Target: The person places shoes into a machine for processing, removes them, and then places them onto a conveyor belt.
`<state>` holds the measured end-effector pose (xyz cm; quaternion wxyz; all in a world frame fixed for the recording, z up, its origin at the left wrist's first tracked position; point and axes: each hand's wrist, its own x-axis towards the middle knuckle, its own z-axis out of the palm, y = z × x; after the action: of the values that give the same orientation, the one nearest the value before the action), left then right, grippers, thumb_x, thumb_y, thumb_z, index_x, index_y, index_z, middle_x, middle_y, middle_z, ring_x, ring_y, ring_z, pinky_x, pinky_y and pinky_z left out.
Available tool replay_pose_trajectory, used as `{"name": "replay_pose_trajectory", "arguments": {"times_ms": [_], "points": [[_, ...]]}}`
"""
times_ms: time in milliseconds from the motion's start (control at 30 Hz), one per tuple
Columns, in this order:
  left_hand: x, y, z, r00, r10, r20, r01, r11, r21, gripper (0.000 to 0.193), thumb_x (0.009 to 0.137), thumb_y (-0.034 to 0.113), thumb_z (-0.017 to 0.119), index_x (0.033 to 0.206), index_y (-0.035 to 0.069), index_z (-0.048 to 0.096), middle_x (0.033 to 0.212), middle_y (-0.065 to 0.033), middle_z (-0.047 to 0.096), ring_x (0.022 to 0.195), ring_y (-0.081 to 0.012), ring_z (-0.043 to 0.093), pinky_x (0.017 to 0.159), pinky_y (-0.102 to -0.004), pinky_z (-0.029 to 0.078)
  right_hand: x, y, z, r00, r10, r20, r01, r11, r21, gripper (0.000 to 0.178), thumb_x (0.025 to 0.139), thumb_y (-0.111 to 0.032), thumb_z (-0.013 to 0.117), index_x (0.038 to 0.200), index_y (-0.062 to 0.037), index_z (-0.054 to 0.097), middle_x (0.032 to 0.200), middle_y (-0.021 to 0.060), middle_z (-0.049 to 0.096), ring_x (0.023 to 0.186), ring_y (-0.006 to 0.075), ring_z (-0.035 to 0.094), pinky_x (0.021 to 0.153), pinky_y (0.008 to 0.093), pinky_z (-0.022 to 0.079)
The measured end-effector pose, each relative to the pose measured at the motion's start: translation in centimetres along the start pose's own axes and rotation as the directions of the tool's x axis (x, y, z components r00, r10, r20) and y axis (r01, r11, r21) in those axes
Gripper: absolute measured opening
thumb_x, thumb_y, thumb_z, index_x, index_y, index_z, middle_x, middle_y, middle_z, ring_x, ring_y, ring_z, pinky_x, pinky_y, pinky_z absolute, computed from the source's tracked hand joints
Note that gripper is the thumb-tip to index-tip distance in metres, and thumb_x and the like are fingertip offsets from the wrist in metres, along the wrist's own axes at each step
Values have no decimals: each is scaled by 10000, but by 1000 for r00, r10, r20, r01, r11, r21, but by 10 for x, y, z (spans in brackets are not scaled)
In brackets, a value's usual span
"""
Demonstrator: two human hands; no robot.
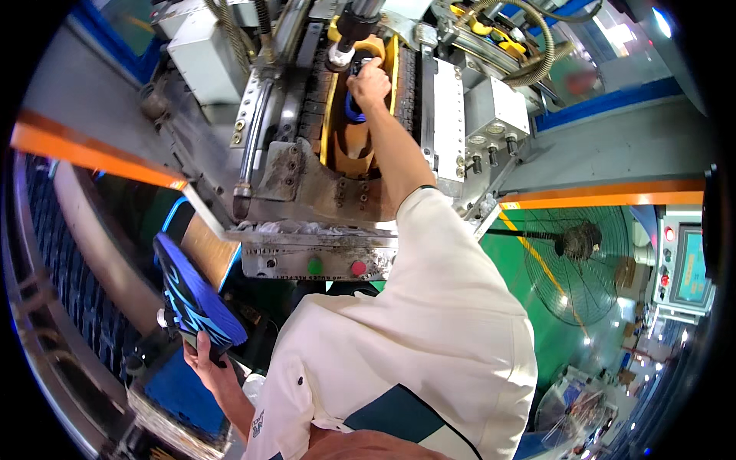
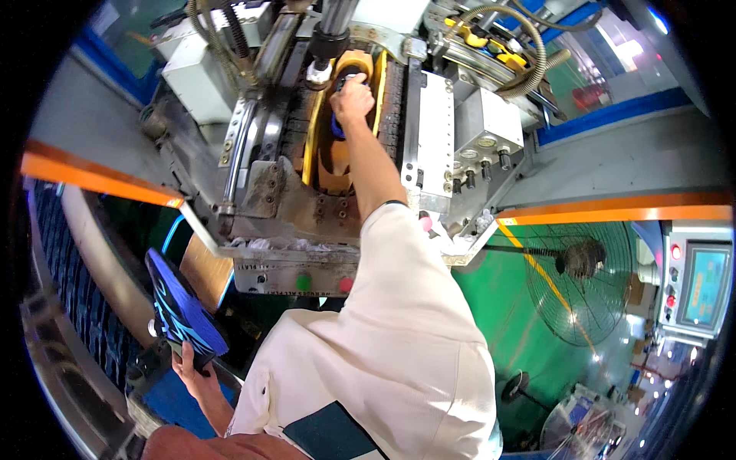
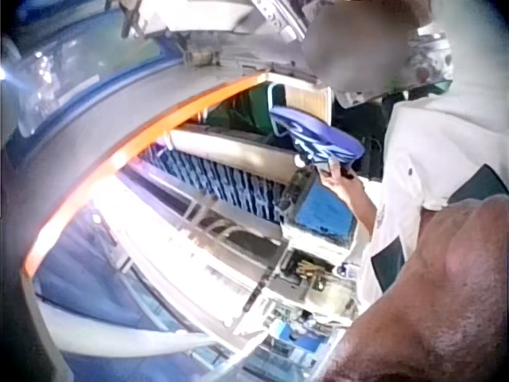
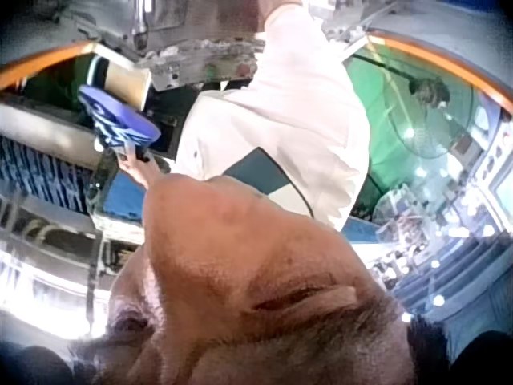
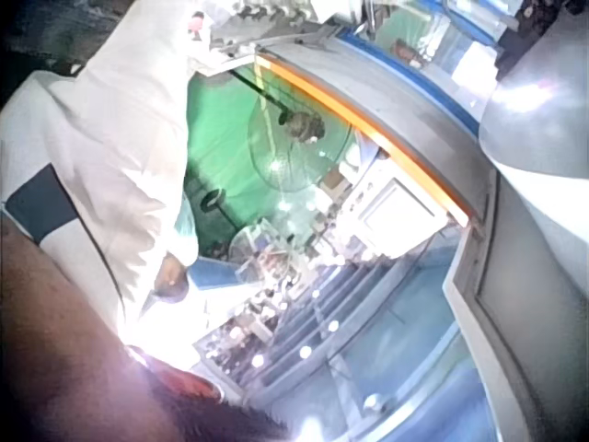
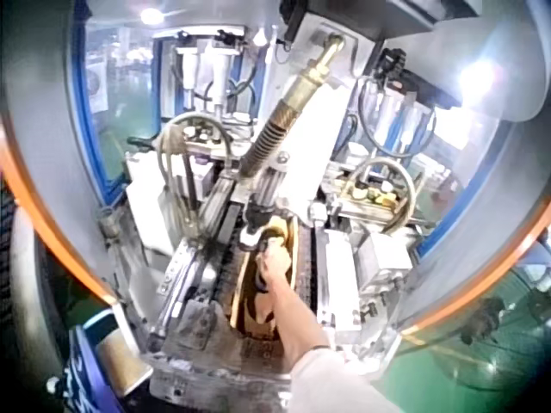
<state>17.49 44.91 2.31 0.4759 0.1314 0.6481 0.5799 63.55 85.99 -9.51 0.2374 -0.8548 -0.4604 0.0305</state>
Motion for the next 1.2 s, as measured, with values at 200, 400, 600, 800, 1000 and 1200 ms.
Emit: {"name": "replay_pose_trajectory", "arguments": {"times_ms": [200, 400, 600, 800, 1000, 1200], "points": [[-74, -54, -23, 951, -104, -292, 14, 956, -293, 432, 825, 168, 714, 1210, 38, 569, 1090, -75, 635, 994, -194, 608, 868, -347, 491, -110, -39, -57, 822, -518, -236, 549, 831, 87, 682, 773, -184, 711, 1343, 8, 390, 1373, 217, 462, 1159, 308, 565, 931, 456, 481], [-121, -78, -20, 870, -239, -431, 55, 916, -397, 416, 821, 235, 721, 1141, 6, 584, 985, -95, 654, 913, -182, 620, 808, -364, 512, -367, -20, -38, 562, -826, 48, 497, 384, 778, 219, 818, -31, 595, 1034, -28, 631, 1015, 135, 639, 941, 324, 602, 791, 397, 504], [-148, -116, -44, 791, -381, -478, -17, 768, -640, 228, 842, 145, 693, 1015, 22, 610, 880, -35, 643, 740, -121, 626, 691, -298, 531, -380, -12, 52, 188, -965, 182, 772, 260, 580, 280, 900, -62, 503, 1155, -64, 620, 1046, 162, 611, 945, 335, 601, 815, 393, 494], [-195, -169, -159, 652, -387, -652, -278, 678, -680, 272, 781, 111, 731, 981, -30, 613, 892, -71, 667, 739, -177, 657, 702, -311, 561, -380, -28, 65, 510, -853, 109, 393, 344, 853, 345, 874, -68, 624, 1213, -30, 570, 967, 49, 608, 777, 126, 563, 715, 283, 469], [-195, -232, -310, 391, -423, -818, -511, 639, -575, 291, 756, 99, 744, 976, -41, 617, 886, -74, 669, 734, -194, 655, 696, -316, 554, -488, -206, -52, 339, -941, 17, 236, 103, 966, 221, 914, -51, 617, 1132, -20, 615, 972, 77, 673, 814, 118, 622, 710, 232, 495], [-239, -348, -470, -37, -440, -897, -522, 774, -359, 330, 712, 73, 761, 987, -50, 628, 896, -86, 674, 742, -221, 656, 688, -328, 539, -700, -388, -214, -156, -941, -299, 101, -316, 943, 100, 879, 13, 647, 971, 52, 631, 953, 93, 652, 857, 135, 624, 766, 256, 540]]}}
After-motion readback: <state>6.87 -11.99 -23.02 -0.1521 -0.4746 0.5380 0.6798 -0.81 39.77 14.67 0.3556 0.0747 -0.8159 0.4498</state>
